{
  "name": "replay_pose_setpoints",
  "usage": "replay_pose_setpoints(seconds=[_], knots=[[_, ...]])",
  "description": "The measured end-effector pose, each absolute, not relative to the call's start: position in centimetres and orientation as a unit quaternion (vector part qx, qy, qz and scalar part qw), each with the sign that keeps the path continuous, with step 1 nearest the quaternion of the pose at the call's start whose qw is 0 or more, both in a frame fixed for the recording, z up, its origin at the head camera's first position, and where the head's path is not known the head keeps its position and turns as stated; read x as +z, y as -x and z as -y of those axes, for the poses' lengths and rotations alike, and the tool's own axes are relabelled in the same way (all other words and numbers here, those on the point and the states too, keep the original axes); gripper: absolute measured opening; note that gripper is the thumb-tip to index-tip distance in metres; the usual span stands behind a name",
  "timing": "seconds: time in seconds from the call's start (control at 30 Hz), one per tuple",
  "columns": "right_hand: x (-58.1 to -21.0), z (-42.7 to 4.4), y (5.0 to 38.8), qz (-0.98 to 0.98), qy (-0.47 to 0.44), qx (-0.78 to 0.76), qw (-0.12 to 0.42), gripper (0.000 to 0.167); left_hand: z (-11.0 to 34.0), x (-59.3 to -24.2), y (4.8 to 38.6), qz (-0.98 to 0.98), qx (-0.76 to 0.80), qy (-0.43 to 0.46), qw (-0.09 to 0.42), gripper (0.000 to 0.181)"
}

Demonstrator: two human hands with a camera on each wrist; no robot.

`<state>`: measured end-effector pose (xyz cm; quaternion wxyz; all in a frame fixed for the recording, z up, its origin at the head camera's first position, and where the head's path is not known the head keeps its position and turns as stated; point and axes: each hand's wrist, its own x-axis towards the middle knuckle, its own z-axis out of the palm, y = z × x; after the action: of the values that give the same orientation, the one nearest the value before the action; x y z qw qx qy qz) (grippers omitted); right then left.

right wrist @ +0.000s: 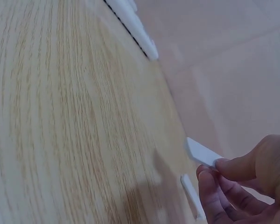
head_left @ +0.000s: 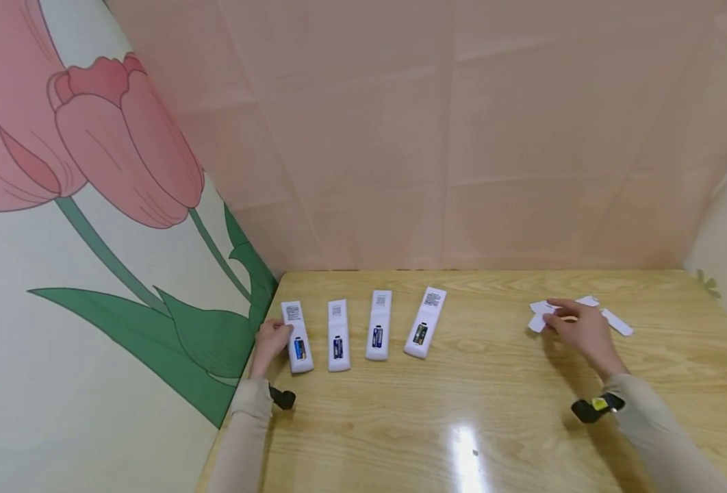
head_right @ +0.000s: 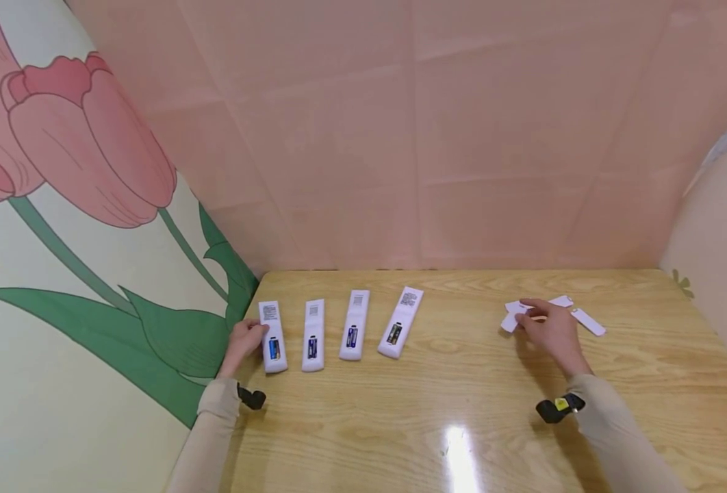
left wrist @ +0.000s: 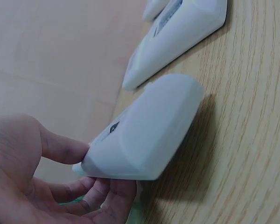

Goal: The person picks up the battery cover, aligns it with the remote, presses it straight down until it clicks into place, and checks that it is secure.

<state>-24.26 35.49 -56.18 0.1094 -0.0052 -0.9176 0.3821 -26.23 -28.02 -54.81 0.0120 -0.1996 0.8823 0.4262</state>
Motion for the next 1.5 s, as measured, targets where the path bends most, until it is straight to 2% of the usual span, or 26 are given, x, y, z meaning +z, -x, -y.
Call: replay_pose_setpoints(seconds=[0.2, 0.53, 1.0, 1.5], knots=[[-55.8, -34.8, 23.8, 0.886, 0.005, 0.453, 0.095, 0.042, 27.8, -54.6, 25.7, -0.876, 0.434, 0.209, 0.020, 0.051], [-55.4, -34.5, 23.5, 0.828, 0.008, 0.554, 0.082, 0.046, 27.1, -54.2, 25.9, -0.871, 0.449, 0.197, -0.001, 0.044], [-54.7, -33.9, 23.1, 0.834, 0.009, 0.547, 0.065, 0.046, 25.6, -54.1, 26.0, -0.853, 0.490, 0.181, -0.012, 0.041], [-54.3, -32.6, 22.5, 0.811, -0.001, 0.582, 0.060, 0.043, 23.5, -53.1, 25.8, -0.835, 0.523, 0.171, 0.003, 0.045]])
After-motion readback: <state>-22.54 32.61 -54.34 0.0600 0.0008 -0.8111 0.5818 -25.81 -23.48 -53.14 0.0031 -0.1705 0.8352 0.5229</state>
